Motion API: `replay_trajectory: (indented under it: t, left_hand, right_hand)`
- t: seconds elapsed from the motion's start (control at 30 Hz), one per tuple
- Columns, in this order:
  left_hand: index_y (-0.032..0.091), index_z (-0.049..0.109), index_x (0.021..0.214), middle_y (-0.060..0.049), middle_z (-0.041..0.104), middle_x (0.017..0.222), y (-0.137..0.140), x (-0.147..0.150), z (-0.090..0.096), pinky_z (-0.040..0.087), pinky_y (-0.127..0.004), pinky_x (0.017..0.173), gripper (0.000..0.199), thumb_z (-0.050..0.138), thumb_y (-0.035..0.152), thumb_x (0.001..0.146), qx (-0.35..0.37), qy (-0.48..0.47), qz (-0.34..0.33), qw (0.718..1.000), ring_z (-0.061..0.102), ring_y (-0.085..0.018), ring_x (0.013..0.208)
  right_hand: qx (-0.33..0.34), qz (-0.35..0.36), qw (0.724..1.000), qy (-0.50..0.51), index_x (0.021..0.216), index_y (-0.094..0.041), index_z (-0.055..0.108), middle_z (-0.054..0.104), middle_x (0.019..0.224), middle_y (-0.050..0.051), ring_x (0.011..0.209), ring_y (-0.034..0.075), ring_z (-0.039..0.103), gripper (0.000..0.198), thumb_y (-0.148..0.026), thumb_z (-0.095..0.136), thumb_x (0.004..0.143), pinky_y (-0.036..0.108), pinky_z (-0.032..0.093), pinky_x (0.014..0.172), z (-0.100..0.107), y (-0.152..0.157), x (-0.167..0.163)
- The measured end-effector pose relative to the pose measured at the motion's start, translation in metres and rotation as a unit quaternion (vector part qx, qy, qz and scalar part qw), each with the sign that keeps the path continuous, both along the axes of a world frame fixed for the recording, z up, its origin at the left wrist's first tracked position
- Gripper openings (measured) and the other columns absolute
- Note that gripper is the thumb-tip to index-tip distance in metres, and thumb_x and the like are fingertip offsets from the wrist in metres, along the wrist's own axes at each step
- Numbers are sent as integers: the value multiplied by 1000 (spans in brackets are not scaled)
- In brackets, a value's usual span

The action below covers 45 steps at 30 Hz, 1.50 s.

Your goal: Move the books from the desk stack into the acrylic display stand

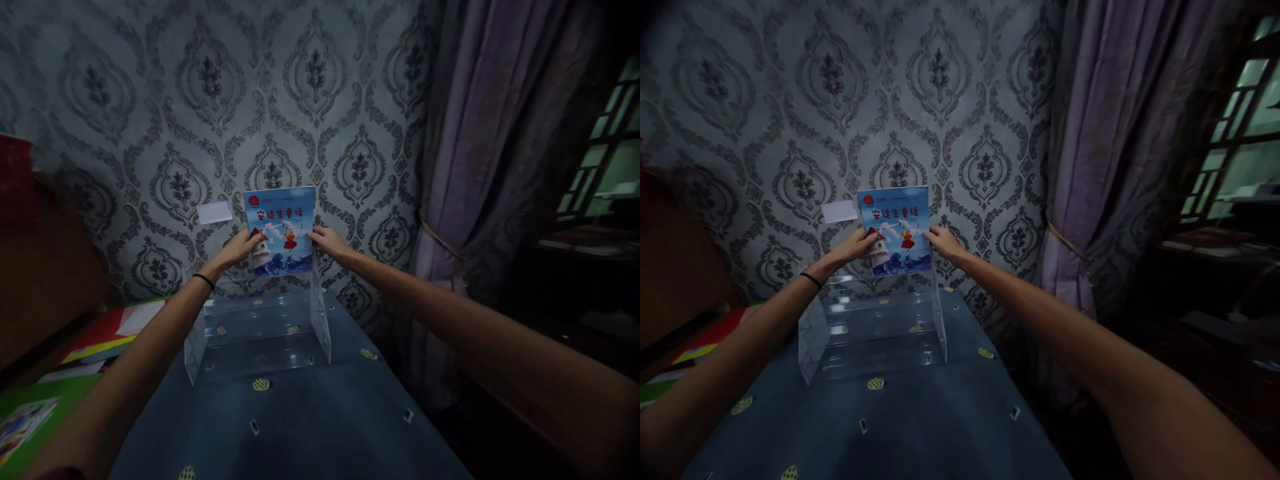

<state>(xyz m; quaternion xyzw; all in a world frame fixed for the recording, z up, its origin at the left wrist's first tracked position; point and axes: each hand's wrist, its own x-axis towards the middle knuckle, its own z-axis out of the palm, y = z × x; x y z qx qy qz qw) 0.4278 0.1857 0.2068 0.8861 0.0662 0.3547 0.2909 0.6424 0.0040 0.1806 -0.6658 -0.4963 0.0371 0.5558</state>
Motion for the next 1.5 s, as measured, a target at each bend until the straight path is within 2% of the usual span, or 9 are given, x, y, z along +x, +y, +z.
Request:
replay_trajectory:
  t: [0.2,0.5,0.67,0.87,1.07,1.2,1.37,1.5]
  left_hand:
    - [17,60,94,-3,65,86,-2,-5,0,48,-25,73,20,54,36,89,2,7,-4,1000,60,-20,85]
    - [19,59,92,-2,67,91,3,0,0,49,-28,84,23,57,40,84,-5,11,-15,1000,60,-21,90]
    - [19,60,104,-4,69,103,3,-2,-2,49,-32,94,32,56,44,85,-13,0,-40,999,61,-22,102]
    - [18,58,115,-5,69,108,2,2,-5,51,-33,95,40,60,44,84,-35,-33,-43,998,63,-22,105]
    - [16,53,119,-10,64,119,0,10,5,49,-34,99,37,58,35,88,-74,-122,-18,990,60,-22,113]
    - [16,50,122,-10,65,117,-2,11,15,53,-33,89,36,53,34,91,-104,-148,-16,983,62,-19,102]
    - [18,52,125,-7,68,109,-8,8,20,54,-30,79,36,50,34,93,-125,-167,-22,978,63,-18,91]
    - [18,56,123,-8,67,111,-9,10,22,54,-32,88,32,47,27,94,-93,-170,-10,981,62,-20,100]
  right_hand:
    - [0,-4,1000,6,83,-21,61,61,78,2,81,21,57,29,-49,61,78,30,49,68,1,-1,-1]
    - [5,-5,999,31,77,-21,57,59,78,1,80,19,56,29,-49,60,74,27,48,65,1,2,-5]
    - [7,-1,999,36,79,-21,59,63,81,2,82,20,59,26,-47,58,75,27,50,66,3,0,-8]
    - [16,4,999,28,89,-23,65,69,88,3,83,21,62,25,-43,60,76,26,50,63,9,-4,-13]
    - [53,17,998,32,105,-24,63,71,105,6,92,24,64,39,-50,63,76,30,51,67,16,-2,-15]
    - [80,28,996,35,119,-24,59,71,110,8,92,24,66,48,-53,56,81,32,53,70,23,2,-16]
    - [114,26,993,3,120,-22,58,71,112,8,95,24,66,48,-56,49,87,34,55,76,35,10,-20]
    - [134,-7,989,-55,120,-23,57,69,119,7,109,26,62,43,-53,46,91,37,53,91,42,21,-21]
